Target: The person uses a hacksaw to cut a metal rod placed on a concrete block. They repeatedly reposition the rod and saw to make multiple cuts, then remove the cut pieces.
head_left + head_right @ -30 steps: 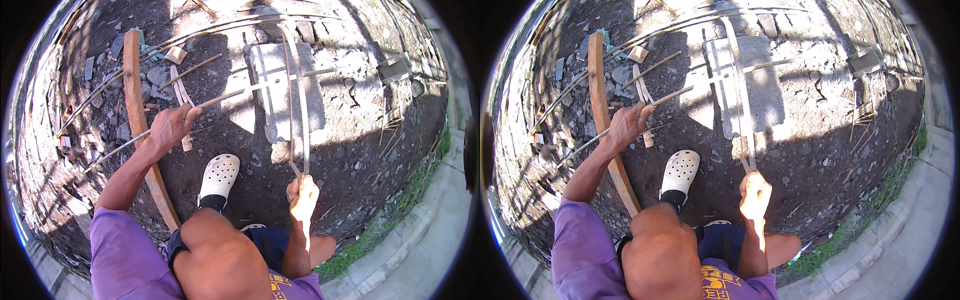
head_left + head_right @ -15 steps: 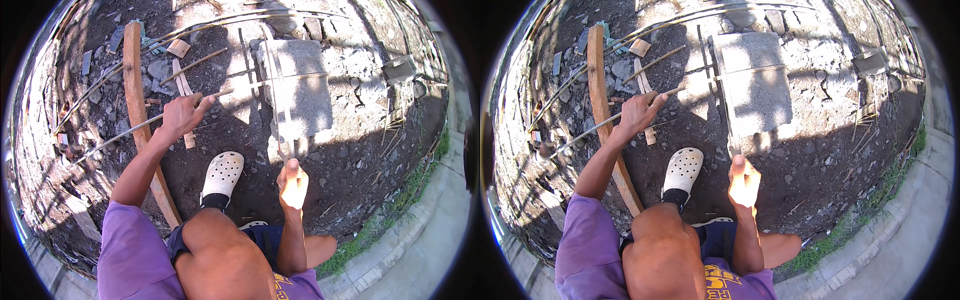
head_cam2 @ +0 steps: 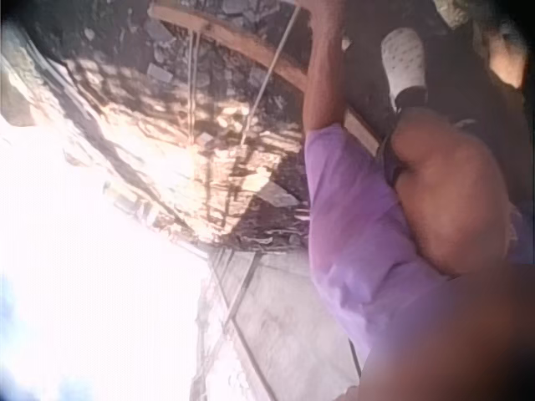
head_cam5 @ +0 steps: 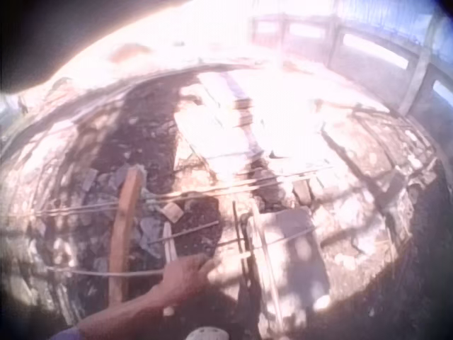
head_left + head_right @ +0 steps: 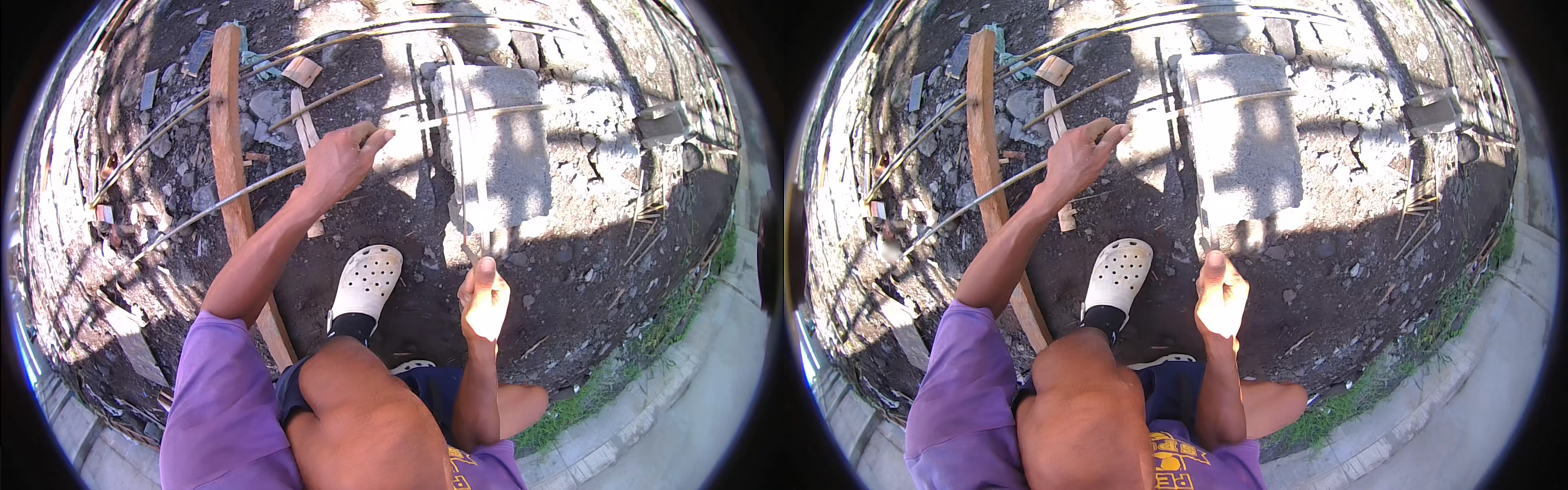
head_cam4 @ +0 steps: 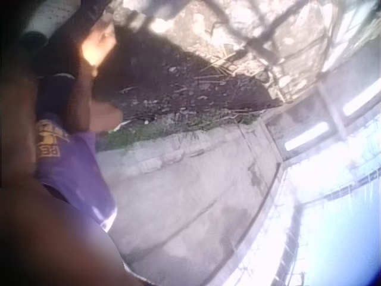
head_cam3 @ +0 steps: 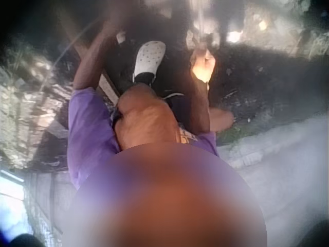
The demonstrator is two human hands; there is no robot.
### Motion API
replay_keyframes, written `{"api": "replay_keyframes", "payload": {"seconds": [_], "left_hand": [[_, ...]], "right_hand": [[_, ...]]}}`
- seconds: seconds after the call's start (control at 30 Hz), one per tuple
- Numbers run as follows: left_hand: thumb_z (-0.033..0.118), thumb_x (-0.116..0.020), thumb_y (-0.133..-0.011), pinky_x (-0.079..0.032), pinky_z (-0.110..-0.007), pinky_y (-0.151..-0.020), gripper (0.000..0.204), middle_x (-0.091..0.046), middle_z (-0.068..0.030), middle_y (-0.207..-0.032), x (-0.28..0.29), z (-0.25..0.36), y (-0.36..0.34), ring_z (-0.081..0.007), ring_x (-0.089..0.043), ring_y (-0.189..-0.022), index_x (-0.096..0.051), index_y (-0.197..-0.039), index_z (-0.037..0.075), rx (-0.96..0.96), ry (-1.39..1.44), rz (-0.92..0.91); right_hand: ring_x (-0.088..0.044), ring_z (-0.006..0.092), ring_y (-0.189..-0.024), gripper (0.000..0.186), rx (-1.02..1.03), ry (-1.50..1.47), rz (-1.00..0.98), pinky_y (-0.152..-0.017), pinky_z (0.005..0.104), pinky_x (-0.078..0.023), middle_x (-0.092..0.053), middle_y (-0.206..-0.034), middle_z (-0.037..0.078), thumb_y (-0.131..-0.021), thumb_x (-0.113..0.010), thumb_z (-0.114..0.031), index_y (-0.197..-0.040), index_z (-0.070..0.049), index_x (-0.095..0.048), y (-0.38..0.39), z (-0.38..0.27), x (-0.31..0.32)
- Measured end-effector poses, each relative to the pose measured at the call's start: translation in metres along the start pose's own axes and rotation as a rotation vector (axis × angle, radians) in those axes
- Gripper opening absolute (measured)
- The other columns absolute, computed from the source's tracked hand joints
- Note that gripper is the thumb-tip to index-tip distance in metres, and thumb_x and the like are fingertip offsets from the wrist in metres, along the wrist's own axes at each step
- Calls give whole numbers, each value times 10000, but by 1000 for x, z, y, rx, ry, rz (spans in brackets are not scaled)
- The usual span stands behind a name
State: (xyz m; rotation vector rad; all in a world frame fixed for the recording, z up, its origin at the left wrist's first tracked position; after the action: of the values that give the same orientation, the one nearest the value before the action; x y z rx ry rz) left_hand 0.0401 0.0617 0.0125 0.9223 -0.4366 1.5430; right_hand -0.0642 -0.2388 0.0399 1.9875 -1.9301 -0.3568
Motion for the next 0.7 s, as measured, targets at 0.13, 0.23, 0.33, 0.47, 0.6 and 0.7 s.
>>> {"api": "replay_keyframes", "payload": {"seconds": [0.13, 0.23, 0.33, 0.47, 0.6, 0.7], "left_hand": [[402, -626, -1013, -546, -509, -700, 322, -747, -157, -862, -5, 7, 6, -392, -728, -816, -752, -1066, 110, -92, 18, 132], [316, -675, -922, -545, -538, -685, 234, -733, -162, -849, -15, 17, 14, -420, -709, -767, -737, -951, 93, -180, 42, 203], [287, -742, -893, -544, -518, -722, 245, -729, -141, -917, -33, 19, 16, -391, -716, -863, -721, -1022, 80, -165, -9, 102], [302, -730, -891, -547, -512, -776, 277, -728, -134, -983, -31, 23, 14, -389, -705, -913, -694, -1033, 67, -260, -19, 160], [388, -666, -954, -532, -509, -864, 336, -734, -127, -1062, -20, 22, 19, -384, -694, -984, -720, -1095, 88, -280, -108, 157], [535, -559, -1031, -471, -532, -989, 497, -731, -123, -1101, -9, 11, 21, -360, -686, -1047, -739, -1145, 86, -232, -99, 47]], "right_hand": [[-281, 76, -484, 692, 33, 34, 51, -480, 292, -198, -300, -542, -53, -1075, -475, -635, -604, -157, -306, 4, -13, 0], [-279, 82, -488, 700, 15, 3, 47, -491, 293, -210, -292, -539, -52, -1066, -488, -645, -596, -160, -306, 2, -19, -2], [-281, 85, -482, 702, 10, 29, 32, -490, 295, -216, -282, -532, -49, -1067, -491, -641, -593, -156, -309, -4, -19, -3], [-288, 89, -467, 689, 29, 31, 10, -480, 295, -240, -286, -519, -38, -1099, -470, -579, -588, -146, -309, -11, -8, 1], [-321, 74, -496, 644, 41, -51, -17, -488, 284, -244, -356, -536, -36, -1105, -501, -516, -609, -119, -394, -8, 6, 7], [-344, 70, -530, 607, 53, -18, -10, -507, 285, -253, -381, -563, -32, -1128, -477, -447, -631, -104, -417, -4, 12, 12]]}}
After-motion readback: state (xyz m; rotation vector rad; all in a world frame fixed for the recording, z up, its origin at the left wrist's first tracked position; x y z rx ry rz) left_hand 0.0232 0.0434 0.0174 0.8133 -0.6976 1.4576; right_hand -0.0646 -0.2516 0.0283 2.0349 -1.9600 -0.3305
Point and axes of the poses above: each hand's wrist, its own y-axis away from the middle knuckle, its own x-axis out of the back of the hand, z = x × y, the point moved 7 cm from there along -y, towards the middle knuckle
